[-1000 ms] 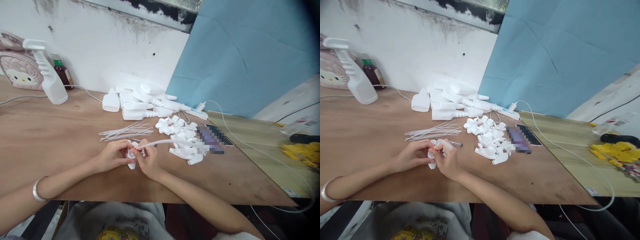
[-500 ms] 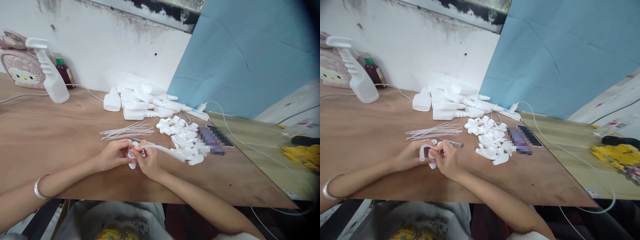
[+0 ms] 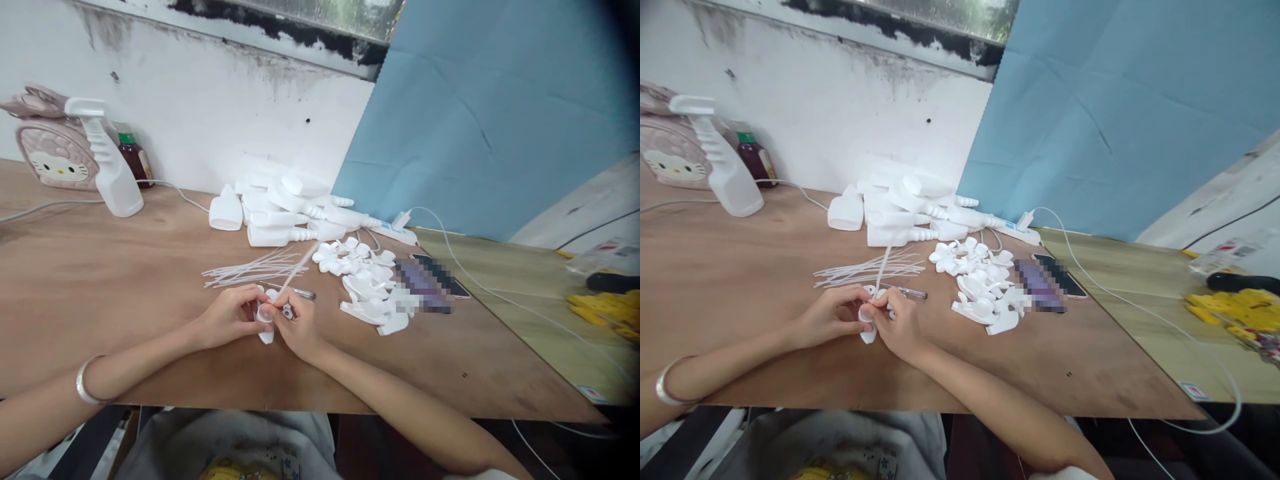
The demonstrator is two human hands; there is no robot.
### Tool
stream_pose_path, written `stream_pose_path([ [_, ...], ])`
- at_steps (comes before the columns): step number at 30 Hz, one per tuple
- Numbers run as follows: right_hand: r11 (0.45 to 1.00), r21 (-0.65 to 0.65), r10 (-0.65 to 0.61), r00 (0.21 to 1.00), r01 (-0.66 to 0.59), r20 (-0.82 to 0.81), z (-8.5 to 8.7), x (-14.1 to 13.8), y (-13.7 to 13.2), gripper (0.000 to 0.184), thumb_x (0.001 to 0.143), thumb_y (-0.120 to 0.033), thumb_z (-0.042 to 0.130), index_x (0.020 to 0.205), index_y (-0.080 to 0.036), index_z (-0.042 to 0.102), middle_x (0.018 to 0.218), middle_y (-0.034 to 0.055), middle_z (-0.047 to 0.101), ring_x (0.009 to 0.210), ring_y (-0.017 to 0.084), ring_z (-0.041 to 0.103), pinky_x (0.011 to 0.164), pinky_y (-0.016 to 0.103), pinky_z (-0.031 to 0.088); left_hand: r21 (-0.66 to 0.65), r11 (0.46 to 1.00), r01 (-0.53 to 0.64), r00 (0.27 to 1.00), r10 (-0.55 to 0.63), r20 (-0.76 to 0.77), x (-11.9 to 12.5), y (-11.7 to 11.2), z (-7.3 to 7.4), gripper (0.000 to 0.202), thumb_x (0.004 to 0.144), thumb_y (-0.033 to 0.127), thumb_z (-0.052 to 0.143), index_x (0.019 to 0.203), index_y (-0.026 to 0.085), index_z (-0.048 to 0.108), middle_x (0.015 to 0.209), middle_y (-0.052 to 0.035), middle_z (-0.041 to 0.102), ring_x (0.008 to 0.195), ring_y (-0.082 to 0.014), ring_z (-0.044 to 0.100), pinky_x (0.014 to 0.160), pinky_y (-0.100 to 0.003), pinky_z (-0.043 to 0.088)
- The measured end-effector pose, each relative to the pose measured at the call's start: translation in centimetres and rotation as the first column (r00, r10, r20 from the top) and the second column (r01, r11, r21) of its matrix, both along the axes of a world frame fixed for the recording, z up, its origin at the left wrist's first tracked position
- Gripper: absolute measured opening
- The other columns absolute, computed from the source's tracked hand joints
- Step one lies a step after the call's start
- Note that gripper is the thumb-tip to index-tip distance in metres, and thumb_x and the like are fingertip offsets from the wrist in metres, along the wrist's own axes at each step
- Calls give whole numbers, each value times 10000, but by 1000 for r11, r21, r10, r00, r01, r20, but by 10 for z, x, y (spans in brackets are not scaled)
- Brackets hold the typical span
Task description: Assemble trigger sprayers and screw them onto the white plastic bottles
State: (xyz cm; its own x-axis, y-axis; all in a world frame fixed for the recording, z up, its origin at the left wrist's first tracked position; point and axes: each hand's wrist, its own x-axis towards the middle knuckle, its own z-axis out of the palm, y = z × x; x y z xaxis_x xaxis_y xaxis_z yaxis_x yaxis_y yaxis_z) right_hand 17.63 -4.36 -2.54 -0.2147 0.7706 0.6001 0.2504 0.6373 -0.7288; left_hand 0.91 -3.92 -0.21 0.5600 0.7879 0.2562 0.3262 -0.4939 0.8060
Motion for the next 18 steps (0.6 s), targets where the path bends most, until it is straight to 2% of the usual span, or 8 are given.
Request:
stream_pose_path([
  [2,1000,8,23,1000,-24,18,3,3,-2,145,806,-270,542,688,-194,507,667,-8,533,633,120,500,623,259,409,-31,999,-21,999,22,34,1,1,0,313,693,372,660,903,151,586,830,-28,582,697,-134,550,588,-218,440],
  [4,998,24,60,998,-61,35,8,6,-4,90,834,-253,484,859,-204,555,817,28,583,741,144,529,702,292,430,-105,993,-61,992,72,103,1,2,2,309,684,371,668,879,147,582,824,-25,592,676,-128,546,588,-224,442],
  [5,996,33,84,996,-85,39,10,7,-6,171,843,-244,455,989,-211,538,932,51,585,808,157,535,742,313,436,-160,984,-76,981,103,162,0,4,3,302,688,372,664,869,146,579,827,-26,600,683,-131,552,607,-232,448],
  [7,988,56,139,989,-142,54,14,8,-7,369,839,-227,429,1207,-213,410,1151,96,513,955,187,518,826,361,430,-283,955,-88,938,175,298,-2,6,6,285,715,378,639,871,148,579,841,-27,616,726,-144,569,668,-255,455],
  [10,973,92,202,973,-212,110,14,8,-6,568,796,-229,501,1312,-204,266,1305,124,390,1135,234,431,931,418,380,-390,919,-66,869,245,430,-4,8,9,284,754,395,595,911,158,580,862,-30,631,799,-165,579,745,-285,451],
  [14,980,109,150,979,-165,139,8,5,-2,673,738,-278,629,1305,-231,268,1263,114,441,1114,233,466,922,393,403,-360,933,-23,898,177,402,-5,7,7,308,747,392,607,946,159,572,880,-51,621,812,-181,573,738,-304,452],
  [18,988,79,122,983,-134,137,5,6,-4,519,782,-237,568,1249,-227,340,1182,95,516,1026,197,529,869,340,435,-238,970,-47,940,123,317,-9,15,10,313,666,401,674,857,157,627,982,-67,587,876,-193,553,775,-307,437],
])
